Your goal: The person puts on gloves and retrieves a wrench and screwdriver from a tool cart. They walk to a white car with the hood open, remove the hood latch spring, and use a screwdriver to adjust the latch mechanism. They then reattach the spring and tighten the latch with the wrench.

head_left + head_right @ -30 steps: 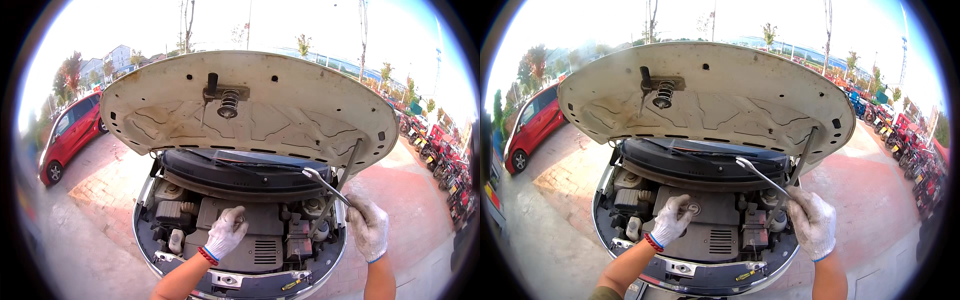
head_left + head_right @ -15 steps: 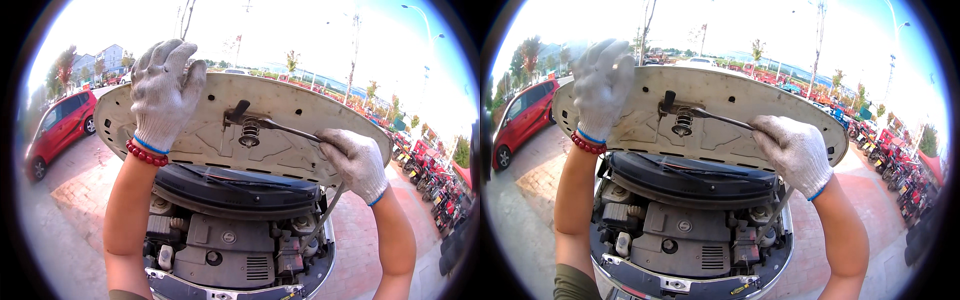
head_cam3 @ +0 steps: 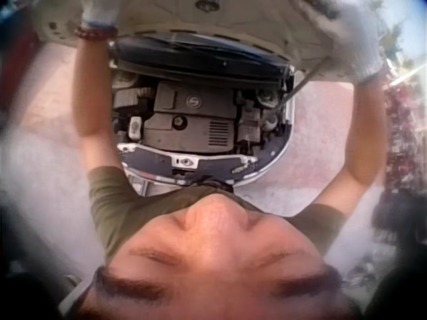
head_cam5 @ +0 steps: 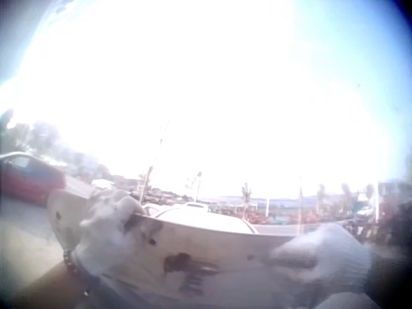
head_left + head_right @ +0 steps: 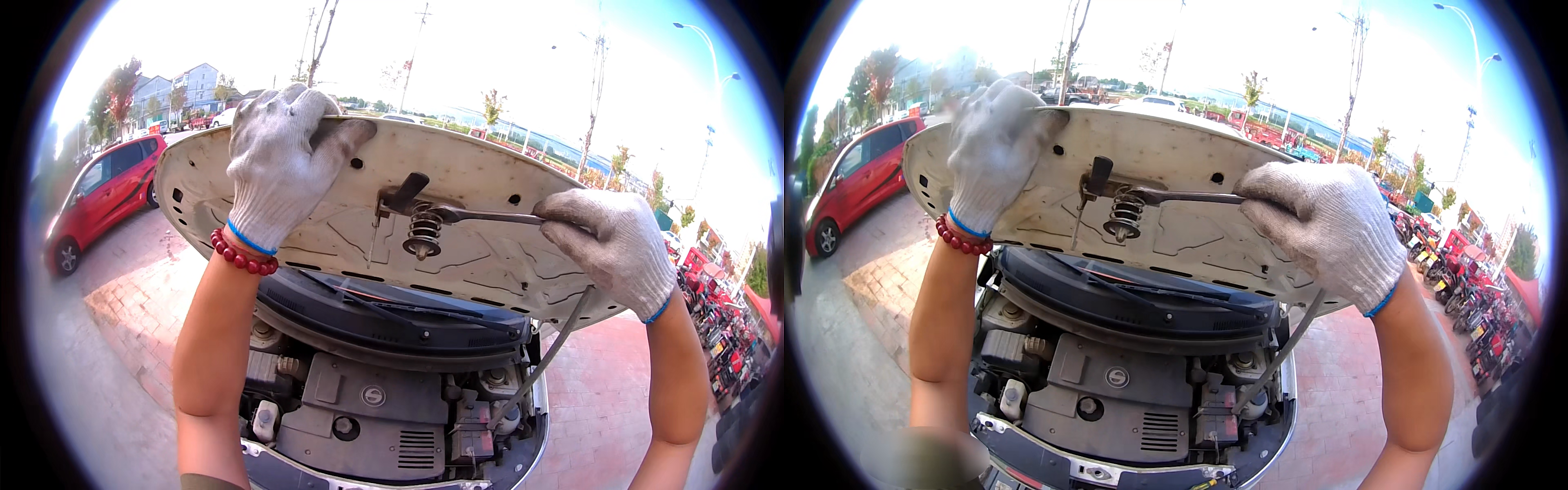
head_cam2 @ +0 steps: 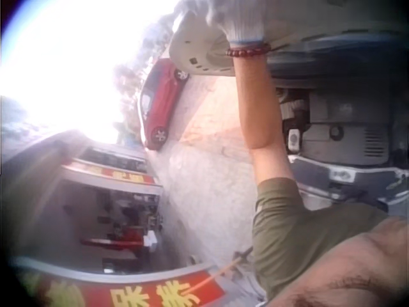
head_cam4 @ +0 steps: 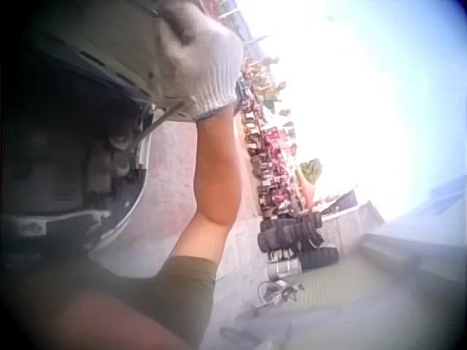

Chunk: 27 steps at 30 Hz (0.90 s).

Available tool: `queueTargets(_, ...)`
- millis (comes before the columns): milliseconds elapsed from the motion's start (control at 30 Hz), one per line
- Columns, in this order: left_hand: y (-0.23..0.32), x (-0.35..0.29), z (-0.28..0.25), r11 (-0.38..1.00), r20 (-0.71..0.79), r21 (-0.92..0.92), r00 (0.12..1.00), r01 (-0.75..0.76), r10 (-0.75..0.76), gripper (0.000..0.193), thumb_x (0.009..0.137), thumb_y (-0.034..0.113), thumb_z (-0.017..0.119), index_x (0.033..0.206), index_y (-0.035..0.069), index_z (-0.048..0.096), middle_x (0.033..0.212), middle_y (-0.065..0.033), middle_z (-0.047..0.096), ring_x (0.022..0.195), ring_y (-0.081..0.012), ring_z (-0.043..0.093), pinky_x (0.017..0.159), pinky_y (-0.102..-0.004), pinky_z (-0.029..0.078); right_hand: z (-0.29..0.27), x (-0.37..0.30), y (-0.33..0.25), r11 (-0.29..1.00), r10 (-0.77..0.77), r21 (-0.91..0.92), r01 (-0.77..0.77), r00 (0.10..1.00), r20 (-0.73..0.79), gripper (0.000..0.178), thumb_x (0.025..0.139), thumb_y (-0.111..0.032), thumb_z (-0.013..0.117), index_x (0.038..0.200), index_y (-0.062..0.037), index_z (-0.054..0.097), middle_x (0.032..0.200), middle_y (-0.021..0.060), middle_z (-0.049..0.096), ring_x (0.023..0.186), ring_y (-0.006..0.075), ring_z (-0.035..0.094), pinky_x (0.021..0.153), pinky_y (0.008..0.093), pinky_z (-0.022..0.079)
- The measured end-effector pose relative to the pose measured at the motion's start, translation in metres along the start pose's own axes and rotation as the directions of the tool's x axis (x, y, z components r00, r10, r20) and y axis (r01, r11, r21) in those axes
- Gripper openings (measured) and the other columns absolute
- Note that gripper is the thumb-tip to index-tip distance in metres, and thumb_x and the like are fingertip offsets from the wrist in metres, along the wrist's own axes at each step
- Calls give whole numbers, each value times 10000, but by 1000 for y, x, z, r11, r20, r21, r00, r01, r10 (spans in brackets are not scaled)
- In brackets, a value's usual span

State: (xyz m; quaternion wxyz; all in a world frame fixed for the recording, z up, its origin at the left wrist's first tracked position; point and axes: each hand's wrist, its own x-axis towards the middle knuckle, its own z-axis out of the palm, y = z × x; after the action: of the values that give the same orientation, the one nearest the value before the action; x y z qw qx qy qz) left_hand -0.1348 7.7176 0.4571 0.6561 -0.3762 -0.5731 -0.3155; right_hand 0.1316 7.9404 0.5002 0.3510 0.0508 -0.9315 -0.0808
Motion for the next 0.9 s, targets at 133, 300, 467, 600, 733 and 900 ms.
queueTargets(133, 1, -1, -2, 1000, -8, 9, 1000, 27, -27, 373, 842, 439, 822, 843, 89, 693, 877, -66, 676, 894, -298, 638, 894, -448, 460, 79, -45, 22, 937, 170, 324, -129, 980, -100, 157, 941, -141, 733, 1078, -63, 729, 883, 163, 730, 769, 317, 732, 706, 382, 572)
queueTargets(300, 3, 0, 5, 999, -3, -26, 999, 41, -42, 340, 841, 405, 828, 831, 94, 692, 850, -55, 663, 870, -280, 629, 871, -430, 465, 106, -39, 24, 938, 185, 323, -124, 968, -167, 170, 964, -193, 732, 1037, -43, 698, 828, 159, 710, 736, 347, 710, 682, 408, 557)
queueTargets(467, 3, 4, 3, 998, -5, -54, 1000, 16, -16, 300, 837, 357, 837, 826, 94, 692, 805, -42, 642, 837, -257, 615, 799, -416, 480, 117, -35, 19, 977, 211, 47, -208, 973, -88, 303, 969, -320, 723, 857, -42, 680, 716, 152, 641, 643, 362, 633, 591, 419, 499)
queueTargets(600, 7, 2, -2, 990, 93, -87, 991, 109, -101, 152, 919, 204, 726, 851, 78, 675, 849, -51, 639, 857, -242, 604, 857, -386, 466, 140, -36, 27, 938, 293, 219, -269, 952, -83, 404, 940, -359, 754, 740, -17, 676, 655, 155, 605, 585, 324, 594, 561, 400, 471)
queueTargets(733, 7, 1, 0, 986, 113, -109, 987, 125, -113, 197, 932, 232, 722, 844, 63, 673, 845, -42, 638, 856, -224, 601, 873, -367, 457, 156, -32, 31, 786, 455, 478, -393, 891, -15, 430, 924, -376, 772, 734, 2, 696, 612, 152, 597, 540, 254, 561, 549, 374, 454)
queueTargets(900, 5, -1, -2, 983, 50, -143, 993, 117, -110, 321, 883, 336, 826, 839, 44, 699, 739, -69, 613, 734, -204, 582, 698, -367, 481, 171, -36, 32, 740, 414, 600, -304, 909, -50, 401, 926, -347, 781, 761, 13, 716, 600, 136, 602, 525, 193, 529, 540, 353, 451)
